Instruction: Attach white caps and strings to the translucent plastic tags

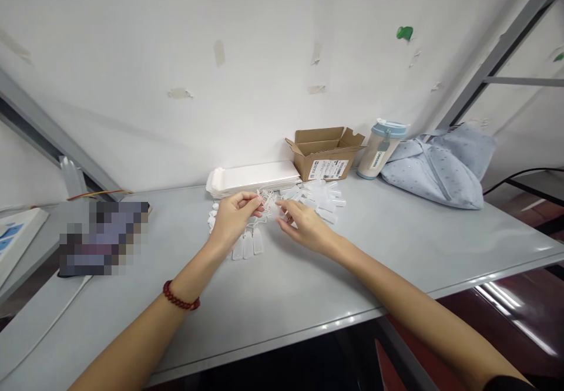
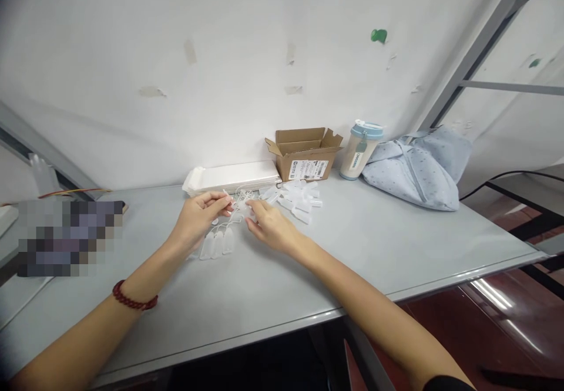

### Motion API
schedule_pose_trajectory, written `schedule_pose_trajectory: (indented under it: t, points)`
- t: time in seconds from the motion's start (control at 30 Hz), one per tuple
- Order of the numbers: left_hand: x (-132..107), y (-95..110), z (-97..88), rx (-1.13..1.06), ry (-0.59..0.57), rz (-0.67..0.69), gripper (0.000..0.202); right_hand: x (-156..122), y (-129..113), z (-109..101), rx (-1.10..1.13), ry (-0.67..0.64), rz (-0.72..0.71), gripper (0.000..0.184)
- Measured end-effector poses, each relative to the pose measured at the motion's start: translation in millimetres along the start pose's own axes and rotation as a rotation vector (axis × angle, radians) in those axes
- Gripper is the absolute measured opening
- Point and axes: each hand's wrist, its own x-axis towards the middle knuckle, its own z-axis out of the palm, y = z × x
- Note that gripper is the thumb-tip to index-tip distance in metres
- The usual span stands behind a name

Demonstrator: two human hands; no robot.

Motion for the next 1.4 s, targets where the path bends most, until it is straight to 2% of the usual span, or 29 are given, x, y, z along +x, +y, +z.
schedule_pose_trajectory:
  t: [0.23,0.47,0.7,0.97,1.23,1.4]
  points:
    - [-17,-1,-0.7,-0.007,0.109,0.073,0.023,-4,-6,2,-0.031,0.008,-0.120,0.029]
    - [-34,7,14.6,0.059,0.021,0.131,0.015,-6,-6,7,-0.019,0.058,-0.200,0.039]
    - [-32,6,8.9,0.071,-0.050,0.139,0.017,-5,-6,6,0.011,0.071,-0.159,0.040]
    - [-33,6,9.4,0.118,-0.069,0.105,0.022,-5,-11,6,0.143,-0.018,-0.005,0.033]
    - [-32,10,6.0,0.164,-0.141,0.066,0.022,-4,-14,5,0.255,-0.018,0.041,0.027]
    - [-32,9,5.1,0.226,-0.132,0.122,0.021,-4,-16,4,0.366,-0.045,0.036,0.027]
